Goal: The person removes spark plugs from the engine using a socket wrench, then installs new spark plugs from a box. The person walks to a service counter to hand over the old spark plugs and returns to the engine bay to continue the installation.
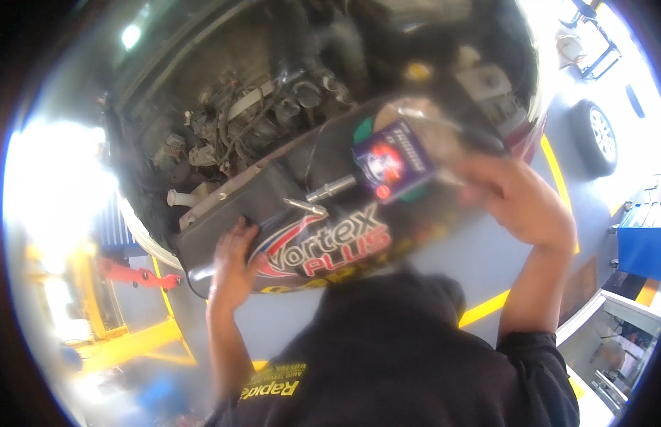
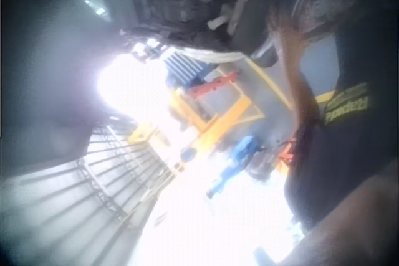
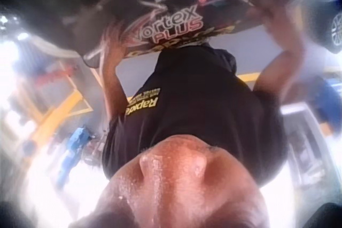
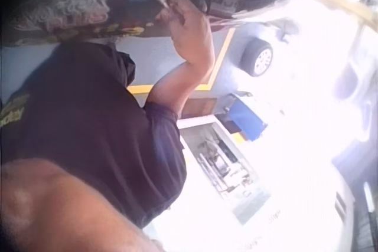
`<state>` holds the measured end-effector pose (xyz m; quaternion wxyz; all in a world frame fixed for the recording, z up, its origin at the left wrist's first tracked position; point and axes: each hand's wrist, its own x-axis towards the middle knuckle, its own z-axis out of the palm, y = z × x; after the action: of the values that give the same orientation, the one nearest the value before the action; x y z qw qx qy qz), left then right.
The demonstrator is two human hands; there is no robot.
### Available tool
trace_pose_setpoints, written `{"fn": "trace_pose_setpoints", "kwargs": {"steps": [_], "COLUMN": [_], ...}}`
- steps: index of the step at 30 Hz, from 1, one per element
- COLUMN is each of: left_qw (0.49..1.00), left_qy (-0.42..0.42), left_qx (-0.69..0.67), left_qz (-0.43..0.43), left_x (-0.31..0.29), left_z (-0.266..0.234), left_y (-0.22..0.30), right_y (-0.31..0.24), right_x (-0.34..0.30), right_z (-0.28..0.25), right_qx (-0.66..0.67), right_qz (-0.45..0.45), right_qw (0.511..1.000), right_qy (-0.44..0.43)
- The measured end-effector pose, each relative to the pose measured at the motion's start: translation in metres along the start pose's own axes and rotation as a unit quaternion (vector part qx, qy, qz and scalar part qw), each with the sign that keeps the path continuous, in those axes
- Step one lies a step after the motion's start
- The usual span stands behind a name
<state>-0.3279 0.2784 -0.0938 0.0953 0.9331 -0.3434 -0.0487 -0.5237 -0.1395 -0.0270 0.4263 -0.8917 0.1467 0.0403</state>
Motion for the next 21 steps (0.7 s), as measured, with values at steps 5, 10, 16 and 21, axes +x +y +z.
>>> {"fn": "trace_pose_setpoints", "kwargs": {"steps": [5, 10, 16, 21], "left_qw": [0.949, 0.931, 0.902, 0.882], "left_qy": [-0.046, -0.006, -0.038, -0.069], "left_qx": [-0.31, -0.364, -0.429, -0.455], "left_qz": [0.035, 0.006, 0.036, 0.102], "left_x": [-0.004, -0.007, 0.001, 0.013], "left_z": [-0.032, -0.051, -0.055, -0.053], "left_y": [-0.043, -0.133, -0.208, -0.217], "right_y": [-0.013, -0.09, -0.153, -0.212], "right_x": [-0.002, 0.023, 0.067, 0.09], "right_z": [0.032, 0.085, 0.169, 0.221], "right_qx": [0.038, 0.021, -0.043, -0.005], "right_qz": [0.03, 0.047, 0.066, 0.086], "right_qw": [0.994, 0.981, 0.973, 0.978], "right_qy": [0.101, 0.187, 0.215, 0.192]}}
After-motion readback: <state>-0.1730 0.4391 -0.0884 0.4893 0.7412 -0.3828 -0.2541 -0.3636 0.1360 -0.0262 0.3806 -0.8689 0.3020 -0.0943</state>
